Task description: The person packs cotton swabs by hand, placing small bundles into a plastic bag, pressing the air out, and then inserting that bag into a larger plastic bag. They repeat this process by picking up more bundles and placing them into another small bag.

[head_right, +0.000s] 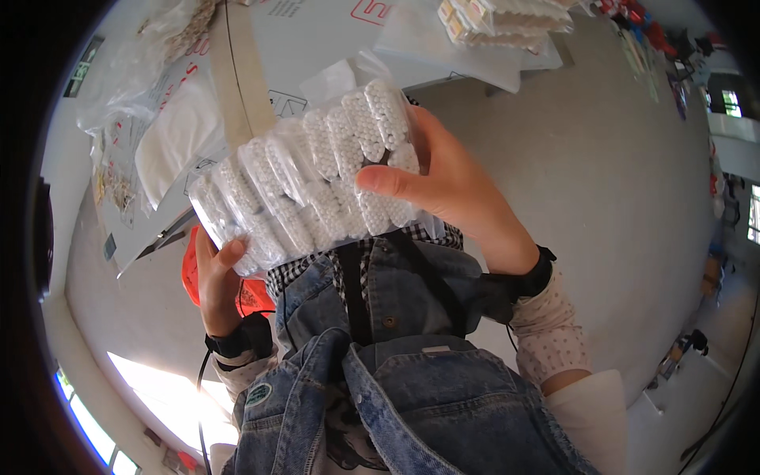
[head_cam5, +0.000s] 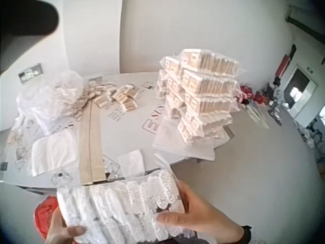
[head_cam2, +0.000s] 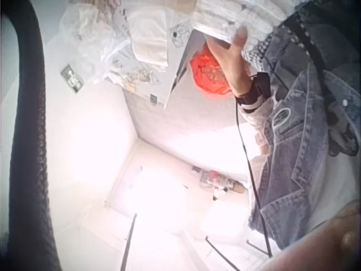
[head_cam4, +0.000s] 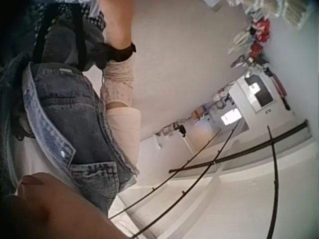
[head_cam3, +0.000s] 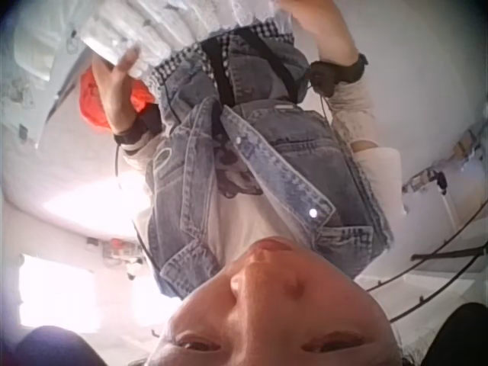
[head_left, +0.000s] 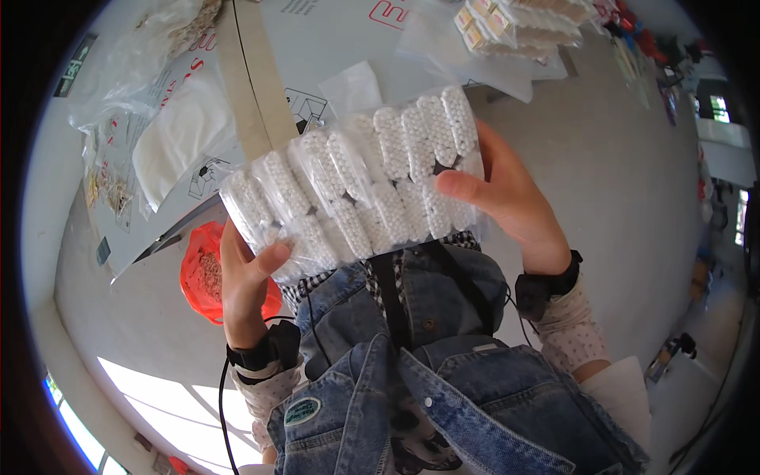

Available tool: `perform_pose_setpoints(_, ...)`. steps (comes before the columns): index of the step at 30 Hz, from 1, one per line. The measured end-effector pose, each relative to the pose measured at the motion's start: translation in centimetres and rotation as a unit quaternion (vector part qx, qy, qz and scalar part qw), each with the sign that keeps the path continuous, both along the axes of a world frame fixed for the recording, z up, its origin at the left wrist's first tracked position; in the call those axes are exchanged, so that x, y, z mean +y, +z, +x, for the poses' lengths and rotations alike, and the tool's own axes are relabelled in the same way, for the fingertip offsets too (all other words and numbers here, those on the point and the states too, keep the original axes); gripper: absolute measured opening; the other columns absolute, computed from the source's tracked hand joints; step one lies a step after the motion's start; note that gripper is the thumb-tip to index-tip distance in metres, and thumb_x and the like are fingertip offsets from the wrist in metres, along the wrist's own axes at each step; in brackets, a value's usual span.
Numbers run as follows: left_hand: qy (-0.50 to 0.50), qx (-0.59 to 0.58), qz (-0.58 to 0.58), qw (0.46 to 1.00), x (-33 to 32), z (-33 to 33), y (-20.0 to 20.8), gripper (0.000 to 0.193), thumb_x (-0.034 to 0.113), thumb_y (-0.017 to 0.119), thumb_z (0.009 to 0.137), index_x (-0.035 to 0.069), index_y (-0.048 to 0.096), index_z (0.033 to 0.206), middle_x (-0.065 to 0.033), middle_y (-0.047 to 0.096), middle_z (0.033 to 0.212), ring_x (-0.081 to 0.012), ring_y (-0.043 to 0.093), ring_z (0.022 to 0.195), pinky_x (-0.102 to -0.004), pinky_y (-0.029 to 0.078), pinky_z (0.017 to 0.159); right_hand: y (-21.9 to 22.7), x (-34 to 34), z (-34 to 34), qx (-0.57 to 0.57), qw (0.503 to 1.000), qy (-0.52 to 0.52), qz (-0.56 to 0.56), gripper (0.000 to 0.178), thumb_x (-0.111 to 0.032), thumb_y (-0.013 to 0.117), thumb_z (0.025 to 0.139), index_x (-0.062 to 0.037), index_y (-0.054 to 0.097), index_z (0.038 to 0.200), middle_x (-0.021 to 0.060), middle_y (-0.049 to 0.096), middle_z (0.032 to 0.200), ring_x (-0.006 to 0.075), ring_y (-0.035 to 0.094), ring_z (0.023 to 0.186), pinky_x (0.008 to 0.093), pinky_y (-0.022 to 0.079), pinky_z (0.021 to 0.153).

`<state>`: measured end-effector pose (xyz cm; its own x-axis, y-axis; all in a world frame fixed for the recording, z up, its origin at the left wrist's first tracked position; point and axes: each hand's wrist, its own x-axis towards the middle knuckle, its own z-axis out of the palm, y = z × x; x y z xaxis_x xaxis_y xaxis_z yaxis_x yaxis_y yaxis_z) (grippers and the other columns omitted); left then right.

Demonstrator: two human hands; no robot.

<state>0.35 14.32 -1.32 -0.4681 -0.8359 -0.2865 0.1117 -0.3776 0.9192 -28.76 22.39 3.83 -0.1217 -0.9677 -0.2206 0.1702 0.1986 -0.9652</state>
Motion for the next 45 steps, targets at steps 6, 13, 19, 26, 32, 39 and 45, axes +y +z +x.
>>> perform_pose_setpoints(6, -0.004, -0.023, -0.033, 0.999, 0.0, -0.8, 0.6, 0.081, 0.026, 0.082, 0.071, -0.007, 0.044, 0.135, -0.0141, 0.061, 0.122, -0.0224, 0.061, 0.111, -0.0355, 0.046, 0.098, -0.4, 0.3, 0.3, 0.045, 0.999, -0.007, -0.002, 0.088, -0.02, 0.08, 0.075, 0.0026, 0.034, 0.147, 0.0093, 0.051, 0.136, 0.0188, 0.049, 0.128, 0.0327, 0.037, 0.107)
perform_pose_setpoints(13, 0.019, -0.013, -0.008, 1.0, 0.5, 0.6, -0.7, 0.078, 0.025, 0.08, 0.072, -0.007, 0.045, 0.134, -0.0153, 0.062, 0.121, -0.0236, 0.062, 0.109, -0.0363, 0.047, 0.097, 0.1, 0.9, -0.9, -0.045, 0.998, 0.043, 0.003, 0.1, -0.018, 0.08, 0.066, 0.0028, 0.029, 0.15, 0.012, 0.047, 0.142, 0.0224, 0.043, 0.134, 0.0356, 0.031, 0.113)
perform_pose_setpoints(19, 0.03, -0.026, -0.016, 0.999, 0.9, 0.2, -0.1, 0.078, 0.029, 0.076, 0.071, -0.008, 0.046, 0.133, -0.0159, 0.063, 0.12, -0.0244, 0.063, 0.108, -0.0357, 0.048, 0.096, 0.4, 1.2, -0.8, -0.072, 0.996, 0.051, 0.005, 0.105, -0.019, 0.081, 0.064, 0.003, 0.027, 0.151, 0.0127, 0.045, 0.145, 0.0236, 0.041, 0.136, 0.0373, 0.028, 0.115)
perform_pose_setpoints(26, 0.025, -0.028, -0.015, 0.999, 0.9, 0.7, 0.0, 0.081, 0.034, 0.076, 0.071, -0.009, 0.046, 0.133, -0.0168, 0.063, 0.119, -0.025, 0.063, 0.107, -0.0357, 0.048, 0.094, 0.8, 1.5, -0.7, -0.103, 0.993, 0.054, -0.002, 0.105, -0.017, 0.081, 0.063, 0.0036, 0.026, 0.151, 0.0133, 0.044, 0.146, 0.0244, 0.04, 0.138, 0.0382, 0.028, 0.116)
perform_pose_setpoints(32, 0.019, -0.028, -0.018, 0.999, 1.1, 0.6, 0.1, 0.084, 0.038, 0.077, 0.07, -0.009, 0.045, 0.133, -0.0167, 0.062, 0.118, -0.0251, 0.063, 0.107, -0.0358, 0.048, 0.094, 0.8, 1.9, -0.7, -0.107, 0.993, 0.05, -0.002, 0.105, -0.016, 0.082, 0.063, 0.0029, 0.026, 0.151, 0.0129, 0.044, 0.146, 0.0245, 0.04, 0.138, 0.0385, 0.028, 0.116)
perform_pose_setpoints(39, 0.021, -0.04, -0.04, 0.998, 1.4, 1.0, 0.0, 0.085, 0.033, 0.082, 0.07, -0.008, 0.044, 0.134, -0.0158, 0.061, 0.12, -0.0248, 0.062, 0.108, -0.0362, 0.047, 0.095, 1.4, 1.7, 0.6, -0.035, 0.998, -0.001, 0.044, 0.103, -0.018, 0.081, 0.068, 0.0015, 0.025, 0.152, 0.0124, 0.044, 0.146, 0.0236, 0.041, 0.137, 0.0363, 0.03, 0.114)
perform_pose_setpoints(45, 0.024, -0.041, -0.046, 0.998, 1.4, 1.0, 0.3, 0.084, 0.032, 0.082, 0.07, -0.008, 0.044, 0.134, -0.0159, 0.061, 0.119, -0.0247, 0.062, 0.107, -0.0363, 0.047, 0.095, 0.2, 2.4, -0.9, -0.049, 0.996, 0.07, -0.021, 0.108, -0.022, 0.081, 0.066, 0.001, 0.022, 0.153, 0.0128, 0.043, 0.146, 0.0234, 0.04, 0.138, 0.0359, 0.03, 0.114)
